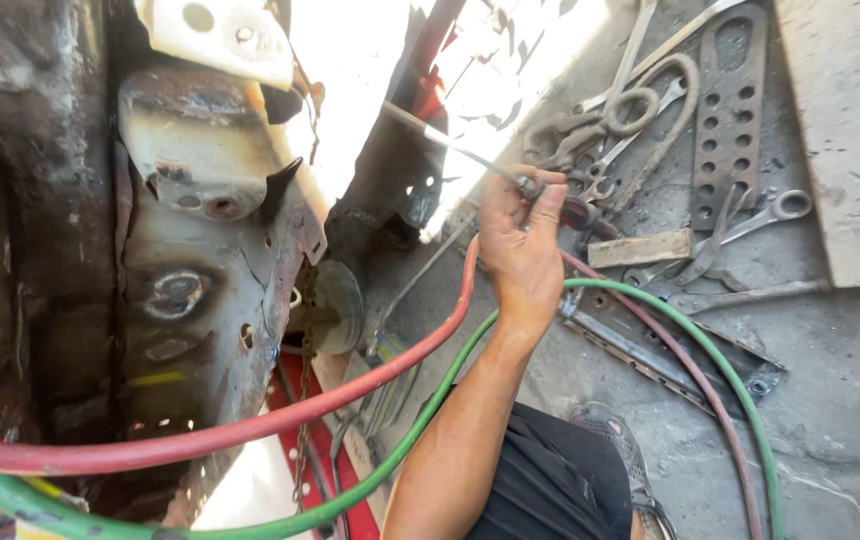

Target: The person welds a car frame using a welding torch and filler wire, then uses a hammer to tap the welded area. The person is sitting on the floor during the task.

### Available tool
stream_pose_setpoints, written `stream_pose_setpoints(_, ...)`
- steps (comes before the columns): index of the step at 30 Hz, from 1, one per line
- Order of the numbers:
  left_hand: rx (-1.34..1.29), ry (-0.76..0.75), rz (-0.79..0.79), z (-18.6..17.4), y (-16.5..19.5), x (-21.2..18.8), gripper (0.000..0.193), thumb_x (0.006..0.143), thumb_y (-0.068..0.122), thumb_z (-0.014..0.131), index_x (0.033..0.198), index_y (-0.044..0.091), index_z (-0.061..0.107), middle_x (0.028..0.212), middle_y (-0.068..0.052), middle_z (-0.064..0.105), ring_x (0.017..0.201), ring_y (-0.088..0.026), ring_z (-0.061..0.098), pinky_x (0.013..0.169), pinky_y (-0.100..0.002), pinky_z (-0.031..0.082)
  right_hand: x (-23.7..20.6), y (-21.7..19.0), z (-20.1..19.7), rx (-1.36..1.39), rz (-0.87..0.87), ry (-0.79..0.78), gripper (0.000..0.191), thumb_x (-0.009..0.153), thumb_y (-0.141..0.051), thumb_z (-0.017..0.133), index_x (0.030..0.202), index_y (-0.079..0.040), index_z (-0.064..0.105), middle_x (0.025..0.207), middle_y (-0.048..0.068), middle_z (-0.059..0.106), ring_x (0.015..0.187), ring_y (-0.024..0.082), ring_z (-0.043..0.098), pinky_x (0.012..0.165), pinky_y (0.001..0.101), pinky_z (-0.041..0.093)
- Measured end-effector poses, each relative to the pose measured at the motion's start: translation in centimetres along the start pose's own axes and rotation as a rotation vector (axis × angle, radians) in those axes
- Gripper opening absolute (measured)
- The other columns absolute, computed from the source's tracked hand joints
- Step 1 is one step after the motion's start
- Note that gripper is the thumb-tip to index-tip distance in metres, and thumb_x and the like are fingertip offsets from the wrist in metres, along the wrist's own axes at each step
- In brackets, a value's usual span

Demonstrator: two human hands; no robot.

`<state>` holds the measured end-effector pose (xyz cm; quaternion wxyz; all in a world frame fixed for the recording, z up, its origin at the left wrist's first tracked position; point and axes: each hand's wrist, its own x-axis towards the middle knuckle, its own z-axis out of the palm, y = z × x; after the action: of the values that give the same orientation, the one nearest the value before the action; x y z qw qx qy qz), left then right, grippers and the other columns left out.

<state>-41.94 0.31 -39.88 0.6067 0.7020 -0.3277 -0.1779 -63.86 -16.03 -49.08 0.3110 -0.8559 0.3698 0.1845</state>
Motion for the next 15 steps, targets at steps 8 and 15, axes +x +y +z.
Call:
stream_pose_setpoints(8, 0.033, 0.100, 0.006, 1.5, 0.6, 2.0, 0.011, 0.100, 0.004, 0.067, 0.107, 0.003, 0.059, 0.096, -0.003, 0.065, 0.085, -0.011, 0.063, 0.077, -0.026, 0.053, -0.5, -3.8, -3.5, 1.342, -0.088, 0.159, 0.036, 0.095, -0.011, 0.062, 0.126, -0.005, 0.045, 0.082, 0.008, 0.059, 0.059, 0.015, 0.054, 0.048, 0.0312, 0.043)
stream_pose_setpoints(15, 0.203, 0.139, 0.026, 1.0, 0.8, 2.1, 0.017, 0.095, 0.009, 0.076, 0.100, 0.003, 0.061, 0.090, -0.003, 0.067, 0.081, -0.012, 0.063, 0.075, -0.027, 0.053, -1.0, -10.6, 1.0, 2.025, -0.086, -0.035, 0.039, 0.097, -0.013, 0.059, 0.133, -0.006, 0.044, 0.075, 0.006, 0.054, 0.049, 0.012, 0.047, 0.041, 0.0276, 0.037)
